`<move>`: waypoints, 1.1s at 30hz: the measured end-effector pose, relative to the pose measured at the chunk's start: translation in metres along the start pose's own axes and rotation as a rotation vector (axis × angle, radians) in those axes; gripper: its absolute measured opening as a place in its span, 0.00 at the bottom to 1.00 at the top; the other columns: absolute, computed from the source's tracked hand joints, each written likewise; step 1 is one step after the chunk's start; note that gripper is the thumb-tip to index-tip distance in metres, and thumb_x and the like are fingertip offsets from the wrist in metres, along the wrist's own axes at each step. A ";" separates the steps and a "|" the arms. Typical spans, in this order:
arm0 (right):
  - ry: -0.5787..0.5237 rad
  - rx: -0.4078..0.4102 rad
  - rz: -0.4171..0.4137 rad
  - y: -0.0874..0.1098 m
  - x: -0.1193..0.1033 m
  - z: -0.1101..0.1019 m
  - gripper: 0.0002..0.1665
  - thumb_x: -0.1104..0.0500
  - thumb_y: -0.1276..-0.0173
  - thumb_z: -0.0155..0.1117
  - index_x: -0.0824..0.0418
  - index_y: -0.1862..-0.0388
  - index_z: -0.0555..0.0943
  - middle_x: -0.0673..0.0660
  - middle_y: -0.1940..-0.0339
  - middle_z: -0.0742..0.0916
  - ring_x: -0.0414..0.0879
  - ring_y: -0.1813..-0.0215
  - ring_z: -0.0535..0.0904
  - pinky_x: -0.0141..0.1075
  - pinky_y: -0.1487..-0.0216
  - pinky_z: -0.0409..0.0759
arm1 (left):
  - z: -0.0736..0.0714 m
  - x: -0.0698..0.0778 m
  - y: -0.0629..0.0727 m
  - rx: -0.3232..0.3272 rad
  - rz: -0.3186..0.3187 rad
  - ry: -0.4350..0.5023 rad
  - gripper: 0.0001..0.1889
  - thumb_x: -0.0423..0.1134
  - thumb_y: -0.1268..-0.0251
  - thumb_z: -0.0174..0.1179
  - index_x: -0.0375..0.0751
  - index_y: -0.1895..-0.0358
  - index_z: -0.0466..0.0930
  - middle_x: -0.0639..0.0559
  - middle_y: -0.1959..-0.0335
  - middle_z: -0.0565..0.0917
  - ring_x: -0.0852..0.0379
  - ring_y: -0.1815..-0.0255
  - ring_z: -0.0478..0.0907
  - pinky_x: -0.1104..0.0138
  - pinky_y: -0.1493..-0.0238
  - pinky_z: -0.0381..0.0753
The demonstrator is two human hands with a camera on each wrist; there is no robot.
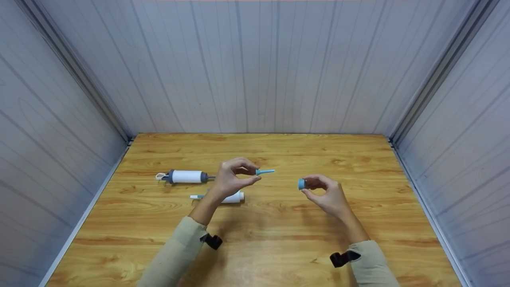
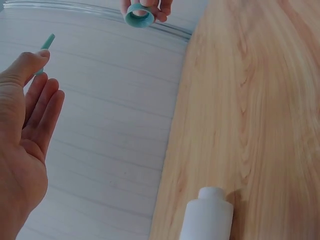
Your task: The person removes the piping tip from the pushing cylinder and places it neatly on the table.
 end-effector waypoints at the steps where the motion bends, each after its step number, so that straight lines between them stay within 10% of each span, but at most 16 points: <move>1: 0.008 0.002 0.005 -0.001 0.001 -0.002 0.24 0.87 0.40 0.71 0.78 0.44 0.88 0.47 0.53 0.96 0.34 0.52 0.92 0.25 0.49 0.89 | 0.001 -0.001 -0.001 0.004 -0.001 0.002 0.11 0.32 0.30 0.79 0.31 0.50 0.93 0.37 0.52 0.94 0.42 0.52 0.94 0.65 0.45 0.95; 33: 0.224 0.015 0.230 0.024 0.052 -0.031 0.21 0.77 0.33 0.78 0.71 0.41 0.90 0.68 0.58 0.92 0.27 0.57 0.87 0.18 0.53 0.85 | 0.061 -0.062 0.003 0.015 -0.201 -0.016 0.10 0.30 0.32 0.79 0.33 0.51 0.95 0.39 0.53 0.97 0.50 0.54 0.95 0.67 0.49 0.95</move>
Point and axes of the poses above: each hand's wrist, its own y-axis away from the middle knuckle, its own z-axis out of the palm, x = y × z, the point moved 6 cm from there along -y, towards the middle knuckle
